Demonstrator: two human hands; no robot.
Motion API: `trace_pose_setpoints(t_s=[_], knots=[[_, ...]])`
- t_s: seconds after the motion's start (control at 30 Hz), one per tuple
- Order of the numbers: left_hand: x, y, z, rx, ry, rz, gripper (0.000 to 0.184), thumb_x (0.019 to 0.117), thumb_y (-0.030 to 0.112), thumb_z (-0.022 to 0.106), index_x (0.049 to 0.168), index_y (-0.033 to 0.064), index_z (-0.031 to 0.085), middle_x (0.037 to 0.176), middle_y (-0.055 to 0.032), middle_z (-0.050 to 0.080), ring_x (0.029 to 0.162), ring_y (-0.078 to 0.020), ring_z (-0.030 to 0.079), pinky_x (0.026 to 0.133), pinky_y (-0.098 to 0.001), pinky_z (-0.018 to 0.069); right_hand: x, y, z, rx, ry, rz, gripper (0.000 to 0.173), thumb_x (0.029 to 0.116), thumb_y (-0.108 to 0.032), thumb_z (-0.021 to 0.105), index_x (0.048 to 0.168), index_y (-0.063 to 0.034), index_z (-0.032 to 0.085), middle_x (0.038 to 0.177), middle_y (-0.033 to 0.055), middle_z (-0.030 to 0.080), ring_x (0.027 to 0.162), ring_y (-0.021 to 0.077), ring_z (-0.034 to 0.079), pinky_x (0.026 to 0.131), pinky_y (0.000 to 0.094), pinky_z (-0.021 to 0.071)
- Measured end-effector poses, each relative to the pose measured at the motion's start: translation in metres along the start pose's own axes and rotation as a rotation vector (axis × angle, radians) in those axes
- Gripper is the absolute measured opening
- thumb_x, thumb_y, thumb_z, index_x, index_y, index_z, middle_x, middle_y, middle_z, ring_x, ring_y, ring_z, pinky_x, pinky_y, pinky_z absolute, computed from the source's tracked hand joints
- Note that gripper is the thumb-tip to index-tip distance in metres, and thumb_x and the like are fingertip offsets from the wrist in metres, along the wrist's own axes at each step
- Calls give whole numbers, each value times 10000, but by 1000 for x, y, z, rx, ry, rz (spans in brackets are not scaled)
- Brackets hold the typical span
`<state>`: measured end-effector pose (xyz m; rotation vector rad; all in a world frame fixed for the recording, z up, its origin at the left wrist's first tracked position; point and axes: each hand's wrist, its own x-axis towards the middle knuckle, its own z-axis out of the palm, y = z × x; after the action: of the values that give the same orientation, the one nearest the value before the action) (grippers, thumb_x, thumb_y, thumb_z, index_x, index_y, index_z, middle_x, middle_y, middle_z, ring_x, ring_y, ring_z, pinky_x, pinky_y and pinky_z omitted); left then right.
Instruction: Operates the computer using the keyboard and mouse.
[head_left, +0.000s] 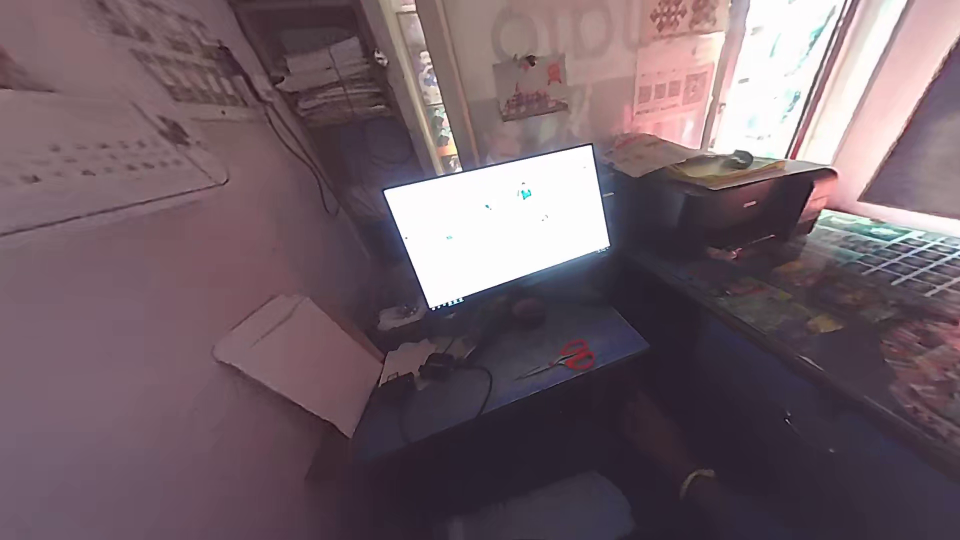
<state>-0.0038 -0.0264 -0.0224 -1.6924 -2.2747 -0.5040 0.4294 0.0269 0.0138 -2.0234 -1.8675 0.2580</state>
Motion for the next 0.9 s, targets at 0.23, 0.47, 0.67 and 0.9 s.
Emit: trace_pose_setpoints(t_s=[0.23,0.47,0.67,0.9], knots=[[1,-1,-21,-180,-37,20,564,1040,354,401,1483,22,508,1559,-244,442,1469,-402,402,1186,-546,344,-2,-5,3,2,72,-17,526,1030,-359,516,1523,-179,495,1571,156,456,1448,322,452,1169,483,411],[11,-2,-12,-113,-81,23,518,1013,348,424,1420,73,587,1555,-209,461,1462,-375,419,1164,-521,383,-3,-5,3,-34,99,-50,575,978,-358,569,1511,-148,513,1553,186,471,1430,348,469,1166,484,409],[15,12,-46,-208,-172,49,501,989,249,518,1400,-33,563,1516,-296,461,1452,-449,398,1183,-587,326,2,-2,8,-4,102,2,502,999,-344,562,1475,-187,565,1571,108,474,1448,316,450,1188,492,384],[15,-7,-2,-161,-44,140,531,1020,319,414,1411,0,578,1528,-264,472,1440,-438,430,1185,-568,343,2,-3,11,-48,81,-81,533,1021,-398,517,1505,-174,533,1588,151,442,1471,323,422,1196,480,380]])
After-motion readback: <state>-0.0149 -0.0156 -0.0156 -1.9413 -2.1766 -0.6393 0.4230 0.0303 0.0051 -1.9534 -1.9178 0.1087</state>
